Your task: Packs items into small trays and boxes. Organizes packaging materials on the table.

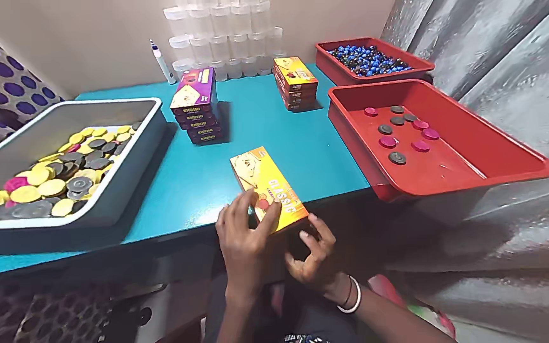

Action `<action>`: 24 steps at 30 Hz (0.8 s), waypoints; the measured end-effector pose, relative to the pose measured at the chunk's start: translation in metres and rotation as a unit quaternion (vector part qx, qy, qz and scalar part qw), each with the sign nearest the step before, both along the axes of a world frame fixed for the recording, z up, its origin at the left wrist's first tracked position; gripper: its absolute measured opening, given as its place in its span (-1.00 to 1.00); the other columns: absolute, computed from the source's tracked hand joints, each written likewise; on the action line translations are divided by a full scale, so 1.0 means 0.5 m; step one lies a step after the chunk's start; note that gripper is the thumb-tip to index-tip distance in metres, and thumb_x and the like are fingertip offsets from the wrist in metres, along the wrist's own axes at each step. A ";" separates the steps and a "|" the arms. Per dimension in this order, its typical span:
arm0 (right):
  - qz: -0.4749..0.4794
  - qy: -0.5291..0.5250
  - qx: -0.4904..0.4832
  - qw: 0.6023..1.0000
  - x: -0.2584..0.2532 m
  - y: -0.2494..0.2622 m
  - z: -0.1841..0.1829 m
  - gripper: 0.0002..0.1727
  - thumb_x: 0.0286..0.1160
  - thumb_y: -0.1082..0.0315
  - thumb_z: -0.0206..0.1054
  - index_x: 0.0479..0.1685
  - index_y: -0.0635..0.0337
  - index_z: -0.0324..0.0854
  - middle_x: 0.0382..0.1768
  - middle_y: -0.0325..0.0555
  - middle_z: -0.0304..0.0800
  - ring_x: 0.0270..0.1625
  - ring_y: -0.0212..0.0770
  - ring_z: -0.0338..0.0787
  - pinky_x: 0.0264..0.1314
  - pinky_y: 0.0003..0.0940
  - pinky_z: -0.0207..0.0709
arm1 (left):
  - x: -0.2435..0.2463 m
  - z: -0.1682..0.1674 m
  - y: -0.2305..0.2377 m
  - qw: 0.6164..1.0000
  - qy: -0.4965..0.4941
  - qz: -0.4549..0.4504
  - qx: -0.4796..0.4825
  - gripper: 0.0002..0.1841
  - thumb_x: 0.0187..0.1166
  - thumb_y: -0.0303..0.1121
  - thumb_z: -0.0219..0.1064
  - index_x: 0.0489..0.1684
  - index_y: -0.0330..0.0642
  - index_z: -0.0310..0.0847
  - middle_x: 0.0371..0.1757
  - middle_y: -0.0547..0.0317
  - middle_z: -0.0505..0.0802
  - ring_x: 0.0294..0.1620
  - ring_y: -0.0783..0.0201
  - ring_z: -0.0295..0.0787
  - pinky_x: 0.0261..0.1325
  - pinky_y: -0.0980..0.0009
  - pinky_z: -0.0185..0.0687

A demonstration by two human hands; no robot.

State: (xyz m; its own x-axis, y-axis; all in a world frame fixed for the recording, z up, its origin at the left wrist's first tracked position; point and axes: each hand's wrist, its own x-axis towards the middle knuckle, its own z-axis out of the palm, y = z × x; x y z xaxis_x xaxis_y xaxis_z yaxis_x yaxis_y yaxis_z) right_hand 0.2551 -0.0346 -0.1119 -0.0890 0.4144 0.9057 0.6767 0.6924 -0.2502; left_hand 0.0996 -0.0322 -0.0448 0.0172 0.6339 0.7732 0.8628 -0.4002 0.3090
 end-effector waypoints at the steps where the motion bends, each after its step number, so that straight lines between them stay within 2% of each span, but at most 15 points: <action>1: 0.016 -0.001 0.000 1.000 -0.002 -0.008 -0.010 -0.35 0.39 0.08 0.51 0.43 -0.12 0.27 0.54 -0.21 0.35 0.64 -0.30 0.42 0.68 -0.32 0.35 | 0.005 0.000 0.000 1.000 0.003 0.002 0.012 -0.71 0.45 -0.38 0.42 0.06 0.18 0.90 0.25 -0.15 0.86 0.33 -0.25 0.76 0.42 -0.31 0.45; 3: 0.051 -0.038 -0.004 0.998 0.000 -0.017 -0.030 -0.50 0.52 0.07 0.42 0.34 -0.10 0.33 0.38 -0.16 0.41 0.49 -0.31 0.52 0.55 -0.43 0.43 | 0.008 0.000 -0.004 1.000 0.009 0.001 0.024 -0.70 0.47 -0.47 0.35 0.04 0.07 0.92 0.20 -0.12 0.90 0.27 -0.22 0.83 0.40 -0.25 0.53; 5: 0.076 -0.083 -0.016 0.994 -0.002 -0.011 -0.051 -0.76 0.73 0.12 0.17 0.16 0.01 0.42 0.13 -0.14 0.54 0.24 -0.35 0.60 0.39 -0.57 0.44 | 0.001 0.009 0.001 0.999 -0.009 -0.012 0.043 -0.73 0.48 -0.52 0.34 0.01 -0.07 0.92 0.15 -0.16 0.91 0.21 -0.12 0.88 0.37 -0.06 0.68; 6: 0.109 -0.055 -0.053 0.991 -0.007 -0.008 -0.052 -0.70 0.75 0.10 0.19 0.09 0.14 0.63 0.04 -0.08 0.79 0.18 -0.36 0.79 0.33 -0.56 0.61 | -0.005 0.018 0.009 0.998 -0.024 -0.024 0.060 -0.75 0.49 -0.54 0.35 -0.01 -0.15 0.92 0.12 -0.19 0.92 0.17 -0.05 0.91 0.33 0.10 0.76; 8: 0.124 -0.077 -0.124 0.981 -0.010 -0.004 -0.051 -0.63 0.69 0.11 0.23 0.07 0.21 0.79 0.03 0.03 0.90 0.15 -0.23 0.87 0.27 -0.44 0.69 | -0.016 0.051 0.045 0.993 -0.034 -0.056 0.103 -0.76 0.48 -0.54 0.33 -0.01 -0.27 0.89 0.10 -0.23 0.92 0.14 0.02 0.93 0.23 0.29 0.80; 10: 0.099 -0.109 -0.128 0.981 -0.004 0.009 -0.040 -0.67 0.58 0.16 0.31 0.04 0.19 0.84 -0.01 0.04 0.90 0.01 -0.15 0.90 0.07 -0.37 0.76 | -0.021 0.108 0.105 0.987 -0.022 -0.098 0.124 -0.74 0.55 -0.52 0.33 0.10 -0.29 0.85 0.23 -0.24 0.87 0.25 0.01 0.88 0.29 0.26 0.78; 12: 0.062 -0.151 -0.095 0.982 0.007 0.026 -0.037 -0.69 0.54 0.22 0.27 -0.01 0.19 0.84 -0.02 0.05 0.90 -0.12 -0.14 0.91 -0.12 -0.38 0.78 | -0.020 0.184 0.180 0.984 0.025 -0.120 0.127 -0.67 0.57 -0.52 0.33 0.26 -0.31 0.78 0.35 -0.22 0.81 0.35 -0.03 0.82 0.40 0.18 0.72; 13: 0.037 -0.166 -0.077 0.982 0.012 0.034 -0.040 -0.71 0.48 0.22 0.26 -0.08 0.17 0.83 -0.12 0.03 0.89 -0.32 -0.16 0.89 -0.36 -0.38 0.75 | -0.013 0.222 0.225 0.983 0.048 -0.124 0.125 -0.66 0.60 -0.50 0.33 0.32 -0.30 0.74 0.40 -0.21 0.78 0.33 -0.03 0.82 0.35 0.16 0.72; 14: 0.014 -0.180 -0.070 0.981 0.017 0.040 -0.047 -0.74 0.44 0.19 0.26 -0.20 0.16 0.77 -0.35 -0.01 0.82 -0.57 -0.18 0.77 -0.63 -0.35 0.62 | -0.002 0.253 0.279 0.982 0.064 -0.125 0.129 -0.66 0.62 -0.48 0.34 0.33 -0.28 0.73 0.40 -0.21 0.79 0.29 -0.05 0.84 0.28 0.13 0.74; 15: 0.009 -0.190 -0.082 0.978 0.024 0.044 -0.052 -0.75 0.40 0.18 0.28 -0.35 0.16 0.74 -0.63 -0.07 0.65 -0.75 -0.16 0.64 -0.79 -0.31 0.47 | 0.010 0.278 0.342 0.980 0.077 -0.126 0.132 -0.68 0.64 -0.44 0.33 0.30 -0.26 0.75 0.37 -0.20 0.80 0.27 -0.05 0.86 0.24 0.10 0.75; 16: 0.019 -0.204 -0.116 0.972 0.033 0.044 -0.051 -0.76 0.33 0.20 0.31 -0.50 0.18 0.71 -0.77 -0.09 0.54 -0.82 -0.13 0.60 -0.84 -0.25 0.44 | 0.023 0.296 0.402 0.980 0.092 -0.127 0.118 -0.68 0.66 -0.42 0.29 0.31 -0.25 0.75 0.36 -0.20 0.81 0.26 -0.08 0.85 0.24 0.05 0.74; 18: 0.066 -0.238 -0.253 0.936 0.047 0.034 -0.022 -0.80 0.29 0.33 0.39 -0.58 0.26 0.70 -0.76 0.01 0.63 -0.69 0.00 0.76 -0.72 -0.09 0.59 | 0.048 0.314 0.511 0.980 0.134 -0.132 0.059 -0.67 0.70 -0.41 0.19 0.32 -0.24 0.72 0.35 -0.20 0.81 0.28 -0.15 0.83 0.25 -0.09 0.70; 20: 0.105 -0.270 -0.439 0.851 0.057 0.031 0.033 -0.77 0.54 0.42 0.32 -0.35 0.43 0.76 -0.44 0.27 0.83 -0.29 0.26 0.92 -0.31 0.17 0.73 | 0.071 0.311 0.591 0.978 0.158 -0.133 0.006 -0.70 0.73 -0.37 0.17 0.26 -0.25 0.72 0.26 -0.19 0.84 0.21 -0.21 0.84 0.20 -0.21 0.67; 22: 0.121 -0.301 -0.573 0.753 0.064 0.046 0.071 -0.71 0.73 0.39 0.18 -0.07 0.48 0.72 -0.10 0.41 0.85 0.06 0.38 0.87 0.04 0.30 0.67 | 0.091 0.303 0.638 0.976 0.166 -0.136 -0.041 -0.69 0.73 -0.35 0.17 0.28 -0.23 0.71 0.27 -0.17 0.84 0.26 -0.21 0.81 0.27 -0.24 0.63; 24: 0.121 -0.308 -0.628 0.704 0.071 0.059 0.079 -0.68 0.80 0.34 0.13 0.08 0.45 0.69 0.06 0.43 0.82 0.19 0.41 0.82 0.15 0.35 0.62 | 0.101 0.294 0.666 0.973 0.166 -0.153 -0.055 -0.70 0.70 -0.37 0.21 0.28 -0.23 0.71 0.28 -0.18 0.83 0.30 -0.21 0.78 0.33 -0.24 0.60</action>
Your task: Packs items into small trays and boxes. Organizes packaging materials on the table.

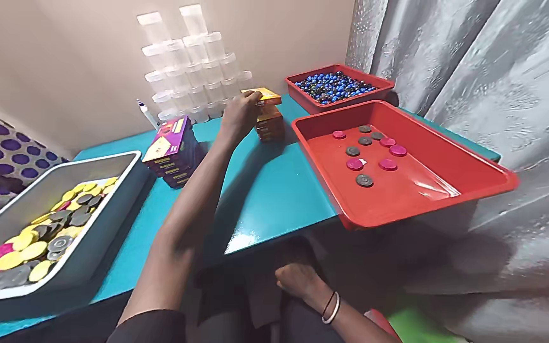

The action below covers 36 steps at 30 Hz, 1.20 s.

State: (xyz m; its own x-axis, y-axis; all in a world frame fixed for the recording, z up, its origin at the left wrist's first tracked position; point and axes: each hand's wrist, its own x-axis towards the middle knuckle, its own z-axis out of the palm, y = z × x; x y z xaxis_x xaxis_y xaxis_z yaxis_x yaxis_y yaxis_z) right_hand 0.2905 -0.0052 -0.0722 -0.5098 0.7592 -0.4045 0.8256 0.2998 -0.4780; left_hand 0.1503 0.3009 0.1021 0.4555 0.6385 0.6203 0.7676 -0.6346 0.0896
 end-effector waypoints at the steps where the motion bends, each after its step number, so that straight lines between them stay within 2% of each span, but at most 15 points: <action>1: -0.005 -0.007 -0.021 1.000 0.003 0.003 0.002 -0.67 0.82 0.32 0.11 0.15 0.43 0.67 0.11 0.44 0.80 0.23 0.42 0.80 0.19 0.38 0.59 | 0.002 -0.005 0.009 1.000 0.001 -0.007 -0.005 -0.71 0.69 -0.39 0.23 0.26 -0.23 0.72 0.27 -0.19 0.83 0.30 -0.22 0.79 0.33 -0.25 0.60; 4: -0.017 -0.015 -0.039 0.999 0.010 0.002 0.007 -0.62 0.87 0.31 0.04 0.24 0.44 0.66 0.17 0.45 0.79 0.27 0.43 0.79 0.26 0.39 0.57 | -0.005 -0.009 0.023 0.999 0.033 0.011 -0.039 -0.70 0.71 -0.40 0.20 0.30 -0.26 0.69 0.27 -0.24 0.82 0.31 -0.28 0.76 0.34 -0.29 0.57; 8: -0.079 -0.008 0.025 0.997 0.010 -0.006 -0.006 -0.62 0.80 0.32 0.06 0.10 0.42 0.74 0.03 0.39 0.86 0.13 0.38 0.86 0.12 0.34 0.66 | -0.015 -0.005 0.031 0.993 0.091 0.023 -0.070 -0.65 0.75 -0.30 0.22 0.30 -0.40 0.57 0.26 -0.35 0.76 0.31 -0.35 0.73 0.35 -0.29 0.56; 11: -0.095 0.003 0.046 0.994 0.015 -0.011 -0.020 -0.64 0.77 0.34 0.09 0.07 0.43 0.76 0.01 0.38 0.87 0.12 0.36 0.88 0.12 0.33 0.68 | -0.015 0.000 0.022 0.987 0.115 0.015 -0.108 -0.54 0.74 -0.20 0.25 0.38 -0.44 0.47 0.38 -0.38 0.68 0.39 -0.33 0.67 0.42 -0.25 0.52; 13: -0.065 -0.016 0.007 0.998 0.019 -0.009 -0.018 -0.62 0.83 0.37 0.02 0.11 0.47 0.72 0.04 0.44 0.84 0.16 0.40 0.85 0.15 0.35 0.64 | -0.003 -0.002 0.009 0.981 0.132 0.029 -0.138 -0.50 0.75 -0.15 0.23 0.45 -0.40 0.45 0.49 -0.33 0.62 0.38 -0.33 0.68 0.36 -0.29 0.56; 16: -0.048 -0.045 -0.025 0.997 0.011 -0.011 -0.007 -0.61 0.85 0.39 -0.02 0.15 0.49 0.69 0.09 0.46 0.82 0.21 0.43 0.82 0.21 0.37 0.61 | 0.008 -0.009 -0.013 0.967 0.183 0.086 -0.155 -0.48 0.84 -0.06 0.00 0.57 -0.25 0.37 0.67 -0.21 0.50 0.39 -0.31 0.70 0.19 -0.34 0.63; 18: -0.072 -0.046 -0.009 0.996 0.000 -0.012 -0.012 -0.60 0.82 0.32 0.04 0.10 0.46 0.74 0.07 0.41 0.85 0.19 0.40 0.84 0.20 0.36 0.63 | 0.004 -0.006 -0.028 0.961 0.194 0.121 -0.155 -0.43 0.85 -0.05 -0.07 0.72 -0.20 0.26 0.76 -0.24 0.38 0.58 -0.30 0.54 0.37 -0.33 0.52; 21: -0.083 -0.074 -0.046 0.993 -0.013 -0.001 0.014 -0.56 0.83 0.21 0.09 0.12 0.46 0.73 0.14 0.42 0.82 0.28 0.39 0.80 0.30 0.35 0.57 | -0.019 0.024 -0.086 0.962 0.173 0.157 -0.138 -0.28 0.80 0.07 0.03 0.81 -0.24 0.14 0.81 -0.33 0.26 0.76 -0.30 0.27 0.59 -0.30 0.29; 23: -0.087 -0.094 -0.071 0.989 -0.019 0.005 0.033 -0.56 0.83 0.21 0.09 0.16 0.47 0.71 0.18 0.42 0.80 0.33 0.39 0.77 0.32 0.35 0.53 | -0.055 0.049 -0.158 0.965 0.133 0.194 -0.113 -0.25 0.72 0.11 0.15 0.70 -0.33 0.29 0.70 -0.42 0.41 0.71 -0.39 0.31 0.56 -0.39 0.25; 25: -0.084 -0.092 -0.064 0.990 -0.021 0.002 0.030 -0.57 0.81 0.23 0.09 0.13 0.48 0.70 0.15 0.44 0.80 0.30 0.39 0.78 0.27 0.34 0.55 | -0.112 0.059 -0.217 0.954 0.067 0.270 -0.109 -0.21 0.60 0.17 0.29 0.49 -0.45 0.47 0.44 -0.53 0.61 0.53 -0.52 0.46 0.41 -0.51 0.30; 26: -0.080 -0.088 -0.059 0.991 -0.023 0.002 0.026 -0.57 0.81 0.23 0.09 0.13 0.47 0.70 0.14 0.43 0.80 0.30 0.39 0.78 0.27 0.33 0.56 | -0.149 0.057 -0.229 0.941 0.036 0.315 -0.118 -0.16 0.49 0.19 0.40 0.44 -0.49 0.48 0.38 -0.62 0.61 0.48 -0.60 0.46 0.37 -0.57 0.26; 28: -0.068 -0.086 -0.059 0.992 -0.028 0.000 0.012 -0.56 0.83 0.21 0.09 0.20 0.45 0.69 0.17 0.42 0.80 0.31 0.38 0.77 0.29 0.33 0.56 | -0.225 0.037 -0.229 0.903 -0.005 0.397 -0.166 0.02 0.29 0.13 0.58 0.60 -0.52 0.29 0.53 -0.78 0.40 0.55 -0.72 0.28 0.41 -0.61 0.16; 30: -0.056 -0.099 -0.071 0.991 -0.034 0.005 0.014 -0.55 0.85 0.20 0.07 0.24 0.44 0.68 0.21 0.41 0.78 0.35 0.37 0.76 0.33 0.33 0.54 | -0.274 0.026 -0.234 0.876 -0.020 0.432 -0.215 0.01 0.34 0.12 0.57 0.61 -0.54 0.26 0.48 -0.78 0.45 0.51 -0.71 0.35 0.36 -0.60 0.25; 33: -0.064 -0.099 -0.064 0.991 -0.036 0.000 0.009 -0.54 0.84 0.18 0.08 0.21 0.45 0.69 0.19 0.42 0.79 0.33 0.38 0.77 0.31 0.34 0.55 | -0.294 0.026 -0.253 0.863 -0.009 0.433 -0.259 -0.15 0.47 0.18 0.44 0.37 -0.54 0.45 0.22 -0.62 0.70 0.42 -0.59 0.53 0.33 -0.54 0.31; 36: -0.075 -0.111 -0.046 0.990 -0.032 -0.006 -0.001 -0.53 0.83 0.17 0.09 0.20 0.45 0.70 0.15 0.42 0.81 0.30 0.38 0.79 0.28 0.32 0.57 | -0.301 0.020 -0.260 0.865 -0.022 0.435 -0.250 -0.14 0.48 0.21 0.40 0.36 -0.55 0.43 0.20 -0.59 0.72 0.44 -0.57 0.52 0.37 -0.52 0.30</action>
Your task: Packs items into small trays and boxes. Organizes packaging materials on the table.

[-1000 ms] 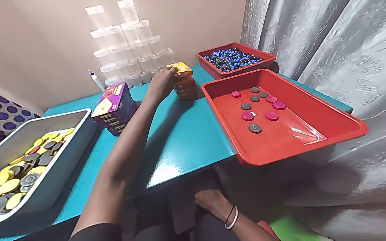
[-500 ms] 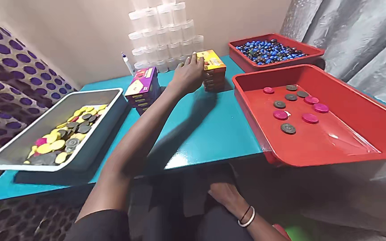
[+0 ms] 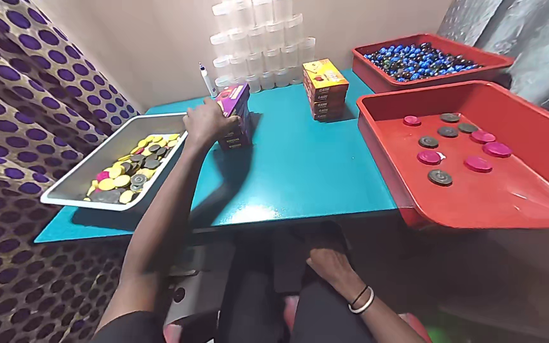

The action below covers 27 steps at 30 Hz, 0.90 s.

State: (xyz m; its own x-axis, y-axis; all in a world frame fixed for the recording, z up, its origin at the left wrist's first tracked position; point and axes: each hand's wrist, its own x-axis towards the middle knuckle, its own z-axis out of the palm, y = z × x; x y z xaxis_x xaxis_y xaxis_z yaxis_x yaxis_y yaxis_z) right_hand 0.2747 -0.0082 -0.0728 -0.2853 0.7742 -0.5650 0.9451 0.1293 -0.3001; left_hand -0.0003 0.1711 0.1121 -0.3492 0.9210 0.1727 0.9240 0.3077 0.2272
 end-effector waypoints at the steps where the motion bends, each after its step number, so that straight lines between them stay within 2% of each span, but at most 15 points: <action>1: -0.009 -0.002 0.002 1.000 0.000 0.001 0.001 -0.53 0.82 0.17 0.10 0.21 0.44 0.70 0.16 0.42 0.81 0.32 0.38 0.77 0.31 0.33 0.55 | -0.003 0.001 -0.005 1.000 -0.005 0.000 0.028 -0.14 0.48 0.20 0.40 0.38 -0.56 0.41 0.21 -0.61 0.71 0.43 -0.59 0.52 0.35 -0.52 0.32; 3: -0.027 0.016 0.052 0.998 0.005 -0.003 -0.013 -0.56 0.76 0.18 0.19 0.21 0.43 0.72 0.10 0.42 0.83 0.25 0.40 0.80 0.26 0.34 0.58 | -0.003 0.004 -0.033 0.995 -0.026 -0.011 0.095 -0.11 0.50 0.14 0.39 0.54 -0.54 0.31 0.31 -0.66 0.63 0.45 -0.61 0.48 0.36 -0.53 0.30; 5: -0.028 0.037 0.114 0.992 0.011 -0.007 -0.035 -0.57 0.70 0.18 0.26 0.17 0.42 0.75 -0.01 0.40 0.86 0.13 0.39 0.86 0.15 0.33 0.65 | 0.009 0.005 -0.091 0.990 -0.037 -0.032 0.131 -0.11 0.50 0.13 0.38 0.67 -0.41 0.25 0.39 -0.61 0.59 0.42 -0.57 0.52 0.32 -0.50 0.37; 6: -0.030 0.039 0.105 0.993 0.013 -0.006 -0.035 -0.57 0.72 0.17 0.23 0.14 0.44 0.74 -0.01 0.41 0.86 0.14 0.40 0.85 0.15 0.34 0.63 | 0.019 -0.003 -0.130 0.988 -0.037 -0.052 0.144 -0.16 0.51 0.12 0.37 0.64 -0.36 0.31 0.39 -0.59 0.58 0.35 -0.56 0.57 0.26 -0.48 0.43; 8: -0.021 0.047 0.125 0.991 0.018 -0.006 -0.045 -0.54 0.75 0.15 0.21 0.22 0.41 0.73 -0.01 0.39 0.86 0.10 0.38 0.87 0.09 0.31 0.67 | 0.039 -0.044 -0.214 0.980 -0.023 -0.096 0.174 -0.26 0.56 0.11 0.34 0.58 -0.26 0.41 0.45 -0.51 0.54 0.29 -0.52 0.60 0.15 -0.45 0.51; 10: -0.015 0.054 0.127 0.990 0.017 -0.005 -0.040 -0.56 0.74 0.18 0.21 0.26 0.40 0.72 -0.01 0.39 0.86 0.06 0.38 0.88 0.05 0.30 0.69 | 0.063 -0.096 -0.282 0.971 -0.020 -0.121 0.205 -0.32 0.53 0.09 0.34 0.52 -0.21 0.53 0.50 -0.42 0.54 0.36 -0.46 0.56 0.19 -0.45 0.49; 13: -0.004 0.053 0.058 0.997 0.010 -0.002 -0.006 -0.60 0.74 0.24 0.17 0.03 0.46 0.74 -0.06 0.41 0.85 0.12 0.40 0.85 0.08 0.33 0.62 | 0.102 -0.176 -0.342 0.957 -0.028 -0.141 0.252 -0.42 0.45 0.08 0.36 0.28 -0.19 0.73 0.46 -0.33 0.64 0.38 -0.37 0.59 0.26 -0.37 0.44; 15: 0.011 0.090 0.115 0.989 0.015 -0.012 -0.011 -0.62 0.68 0.28 0.20 -0.25 0.49 0.75 -0.24 0.39 0.85 -0.04 0.38 0.89 -0.07 0.31 0.64 | 0.127 -0.216 -0.369 0.953 -0.038 -0.142 0.265 -0.38 0.44 0.14 0.36 0.23 -0.21 0.76 0.43 -0.37 0.66 0.33 -0.38 0.61 0.18 -0.34 0.44; 18: 0.045 0.164 0.336 0.926 0.020 -0.028 -0.060 -0.69 0.37 0.35 0.36 -0.66 0.39 0.66 -0.68 0.19 0.71 -0.53 0.20 0.85 -0.57 0.12 0.62 | 0.159 -0.247 -0.407 0.968 -0.021 -0.097 0.229 -0.15 0.37 0.36 0.29 0.37 -0.27 0.69 0.49 -0.52 0.59 0.34 -0.56 0.55 0.15 -0.44 0.37; 20: 0.063 0.180 0.415 0.890 0.016 -0.025 -0.084 -0.69 0.29 0.32 0.39 -0.71 0.34 0.64 -0.78 0.09 0.63 -0.66 0.10 0.79 -0.68 0.02 0.57 | 0.185 -0.252 -0.429 0.977 0.004 -0.067 0.200 0.00 0.33 0.49 0.19 0.49 -0.30 0.59 0.54 -0.61 0.52 0.38 -0.68 0.48 0.15 -0.50 0.33; 23: 0.083 0.205 0.560 0.798 0.005 -0.010 -0.126 -0.71 0.27 0.24 0.26 -0.70 0.20 0.64 -0.85 -0.07 0.50 -0.82 -0.10 0.62 -0.83 -0.22 0.40 | 0.217 -0.246 -0.448 0.982 0.009 -0.063 0.178 0.00 0.45 0.48 0.04 0.56 -0.32 0.53 0.58 -0.56 0.48 0.31 -0.59 0.52 0.06 -0.41 0.32; 24: 0.087 0.230 0.603 0.759 0.001 -0.008 -0.124 -0.72 0.35 0.23 0.23 -0.60 0.16 0.71 -0.76 -0.13 0.57 -0.76 -0.18 0.64 -0.77 -0.32 0.43 | 0.219 -0.245 -0.450 0.981 0.004 -0.076 0.179 -0.01 0.46 0.48 0.04 0.55 -0.31 0.55 0.58 -0.54 0.49 0.26 -0.55 0.54 0.02 -0.37 0.34; 25: 0.095 0.260 0.632 0.724 -0.001 -0.011 -0.107 -0.74 0.51 0.22 0.24 -0.48 0.09 0.74 -0.57 -0.19 0.72 -0.57 -0.27 0.73 -0.57 -0.43 0.57 | 0.216 -0.245 -0.451 0.978 -0.005 -0.093 0.185 -0.04 0.45 0.47 0.07 0.53 -0.27 0.57 0.59 -0.52 0.49 0.24 -0.52 0.56 -0.01 -0.36 0.34; 26: 0.106 0.295 0.649 0.693 0.005 -0.018 -0.072 -0.76 0.63 0.22 0.28 -0.33 0.07 0.79 -0.33 -0.18 0.88 -0.28 -0.28 0.86 -0.20 -0.45 0.74 | 0.207 -0.245 -0.449 0.974 -0.018 -0.113 0.195 -0.07 0.45 0.45 0.11 0.51 -0.22 0.61 0.57 -0.52 0.50 0.22 -0.51 0.57 -0.02 -0.35 0.33; 27: 0.113 0.311 0.674 0.661 0.018 -0.028 -0.026 -0.81 0.66 0.21 0.30 -0.20 0.06 0.77 -0.17 -0.16 0.90 -0.07 -0.25 0.87 0.09 -0.39 0.75 | 0.194 -0.246 -0.445 0.969 -0.032 -0.133 0.207 -0.10 0.44 0.44 0.14 0.48 -0.18 0.64 0.56 -0.51 0.52 0.19 -0.48 0.58 -0.03 -0.34 0.32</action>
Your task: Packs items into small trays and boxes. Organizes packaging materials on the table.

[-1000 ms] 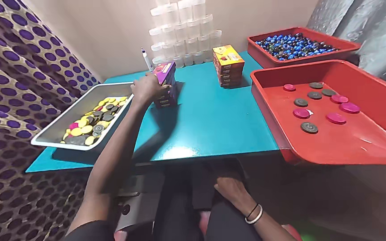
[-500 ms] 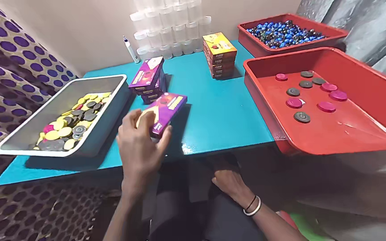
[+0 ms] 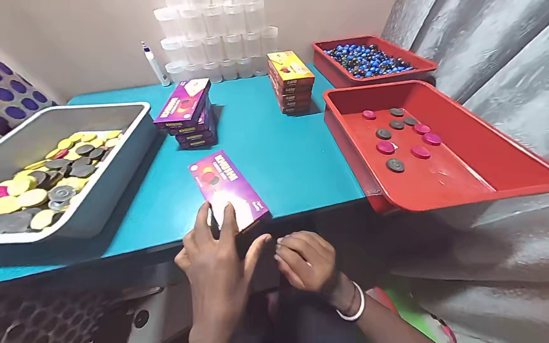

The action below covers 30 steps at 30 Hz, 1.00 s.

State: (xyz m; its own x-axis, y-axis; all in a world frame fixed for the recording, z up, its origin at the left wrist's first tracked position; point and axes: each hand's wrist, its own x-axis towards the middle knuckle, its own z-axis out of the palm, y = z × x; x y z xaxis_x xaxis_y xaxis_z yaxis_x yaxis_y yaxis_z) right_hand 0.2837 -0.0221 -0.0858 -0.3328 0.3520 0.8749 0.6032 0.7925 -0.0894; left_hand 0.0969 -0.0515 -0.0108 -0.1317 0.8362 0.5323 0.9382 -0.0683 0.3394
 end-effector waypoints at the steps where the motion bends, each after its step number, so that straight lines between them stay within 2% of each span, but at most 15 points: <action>1: -0.017 0.006 0.029 0.999 0.024 -0.019 0.054 -0.86 0.68 0.19 0.29 -0.08 0.01 0.69 -0.05 -0.18 0.84 0.09 -0.23 0.82 0.30 -0.32 0.67 | -0.016 -0.001 0.002 1.000 -0.009 -0.022 0.011 -0.13 0.43 0.44 0.17 0.44 -0.16 0.67 0.55 -0.50 0.54 0.19 -0.48 0.59 -0.02 -0.35 0.31; 3: -0.129 -0.002 0.056 0.990 0.089 -0.057 0.150 -0.73 0.74 -0.02 0.20 0.11 -0.08 0.54 0.10 -0.26 0.69 0.31 -0.28 0.68 0.59 -0.24 0.39 | -0.061 -0.002 0.006 0.998 -0.008 -0.063 0.025 -0.15 0.41 0.42 0.23 0.43 -0.16 0.67 0.54 -0.53 0.54 0.28 -0.55 0.54 0.06 -0.39 0.31; 5: -0.261 -0.015 0.079 0.962 0.153 -0.052 0.195 -0.43 0.69 -0.29 0.09 0.16 0.03 0.61 0.09 -0.12 0.78 0.35 -0.13 0.69 0.71 0.01 0.20 | -0.112 -0.006 0.020 0.994 0.021 -0.103 0.036 -0.09 0.36 0.45 0.27 0.49 -0.17 0.62 0.58 -0.58 0.49 0.45 -0.67 0.39 0.21 -0.50 0.27; 7: -0.354 -0.044 0.067 0.932 0.206 -0.021 0.197 -0.21 0.58 -0.43 0.08 0.14 0.17 0.73 0.04 0.07 0.88 0.30 0.09 0.77 0.70 0.29 0.09 | -0.155 -0.007 0.048 0.988 0.054 -0.139 0.046 -0.01 0.31 0.53 0.23 0.55 -0.15 0.56 0.63 -0.56 0.44 0.58 -0.72 0.24 0.31 -0.54 0.23; 8: -0.385 -0.064 0.053 0.919 0.226 -0.007 0.191 -0.20 0.52 -0.42 0.15 0.10 0.22 0.78 -0.03 0.12 0.90 0.21 0.17 0.80 0.64 0.40 0.11 | -0.173 -0.005 0.064 0.985 0.065 -0.156 0.045 0.03 0.29 0.57 0.20 0.56 -0.14 0.56 0.64 -0.53 0.44 0.61 -0.70 0.22 0.33 -0.55 0.23; 9: -0.408 -0.074 0.050 0.909 0.241 0.004 0.185 -0.26 0.48 -0.38 0.26 0.03 0.21 0.81 -0.13 0.11 0.88 0.08 0.17 0.81 0.56 0.37 0.17 | -0.187 -0.004 0.079 0.981 0.074 -0.173 0.044 0.06 0.26 0.62 0.15 0.55 -0.14 0.58 0.63 -0.49 0.47 0.61 -0.68 0.23 0.35 -0.55 0.25; 10: -0.423 -0.071 0.059 0.901 0.252 0.013 0.182 -0.33 0.44 -0.33 0.34 -0.05 0.19 0.82 -0.27 0.07 0.85 -0.06 0.14 0.77 0.45 0.25 0.21 | -0.199 -0.004 0.095 0.977 0.080 -0.193 0.046 0.06 0.24 0.64 0.13 0.50 -0.13 0.62 0.61 -0.44 0.52 0.61 -0.66 0.26 0.35 -0.55 0.27; 12: -0.445 -0.059 0.072 0.891 0.274 0.019 0.181 -0.45 0.41 -0.21 0.39 -0.24 0.18 0.83 -0.44 0.05 0.77 -0.23 0.12 0.71 0.25 0.15 0.26 | -0.217 -0.001 0.124 0.966 0.071 -0.242 0.053 0.00 0.22 0.64 0.15 0.37 -0.06 0.73 0.54 -0.23 0.65 0.62 -0.52 0.35 0.39 -0.48 0.31; 15: -0.460 -0.046 0.049 0.885 0.322 0.024 0.188 -0.45 0.46 -0.15 0.34 -0.35 0.26 0.74 -0.43 0.18 0.73 -0.19 0.25 0.70 0.24 0.21 0.29 | -0.240 0.013 0.156 0.952 0.064 -0.296 0.042 -0.02 0.16 0.68 0.15 0.31 0.05 0.78 0.52 -0.06 0.70 0.64 -0.36 0.39 0.46 -0.43 0.31; 17: -0.461 -0.048 0.029 0.886 0.367 0.031 0.194 -0.41 0.45 -0.16 0.31 -0.37 0.32 0.68 -0.39 0.27 0.71 -0.13 0.33 0.68 0.25 0.24 0.26 | -0.245 0.010 0.168 0.948 0.075 -0.310 0.018 -0.03 0.16 0.68 0.13 0.36 0.11 0.77 0.58 -0.07 0.66 0.67 -0.37 0.37 0.46 -0.47 0.28; 19: -0.463 -0.050 0.013 0.885 0.408 0.041 0.196 -0.37 0.44 -0.18 0.28 -0.37 0.37 0.64 -0.34 0.34 0.71 -0.07 0.40 0.69 0.30 0.28 0.27 | -0.238 0.008 0.178 0.941 0.091 -0.325 0.003 -0.07 0.24 0.63 0.12 0.41 0.14 0.74 0.60 -0.09 0.64 0.66 -0.27 0.44 0.50 -0.49 0.24; 22: -0.439 -0.053 0.003 0.897 0.461 0.062 0.202 -0.32 0.43 -0.21 0.26 -0.38 0.41 0.61 -0.31 0.38 0.71 -0.05 0.44 0.69 0.34 0.31 0.27 | -0.203 0.006 0.179 0.942 0.088 -0.324 0.016 -0.14 0.31 0.60 0.11 0.36 0.16 0.78 0.51 -0.14 0.68 0.57 -0.18 0.55 0.54 -0.52 0.13; 26: -0.399 -0.052 -0.003 0.916 0.482 0.082 0.207 -0.33 0.38 -0.21 0.29 -0.41 0.40 0.59 -0.31 0.38 0.72 -0.04 0.40 0.70 0.33 0.25 0.31 | -0.147 0.007 0.163 0.955 0.101 -0.276 0.047 -0.21 0.40 0.54 0.06 0.27 0.19 0.84 0.33 -0.17 0.76 0.36 -0.26 0.67 0.37 -0.38 0.39; 30: -0.383 -0.051 -0.016 0.922 0.476 0.089 0.212 -0.36 0.37 -0.16 0.32 -0.40 0.43 0.60 -0.29 0.40 0.71 -0.04 0.40 0.69 0.31 0.25 0.31 | -0.112 0.006 0.152 0.959 0.124 -0.240 0.079 -0.31 0.48 0.46 0.07 0.20 0.20 0.85 0.16 -0.13 0.82 0.19 -0.23 0.72 0.16 -0.26 0.46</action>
State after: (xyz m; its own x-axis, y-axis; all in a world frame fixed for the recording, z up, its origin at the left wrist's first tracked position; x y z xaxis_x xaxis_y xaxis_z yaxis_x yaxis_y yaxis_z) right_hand 0.5216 0.0224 0.0205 -0.0551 0.5433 0.8377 0.9915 0.1288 -0.0183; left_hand 0.0410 0.0246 -0.0080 0.3961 0.6745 0.6230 0.8358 -0.5458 0.0596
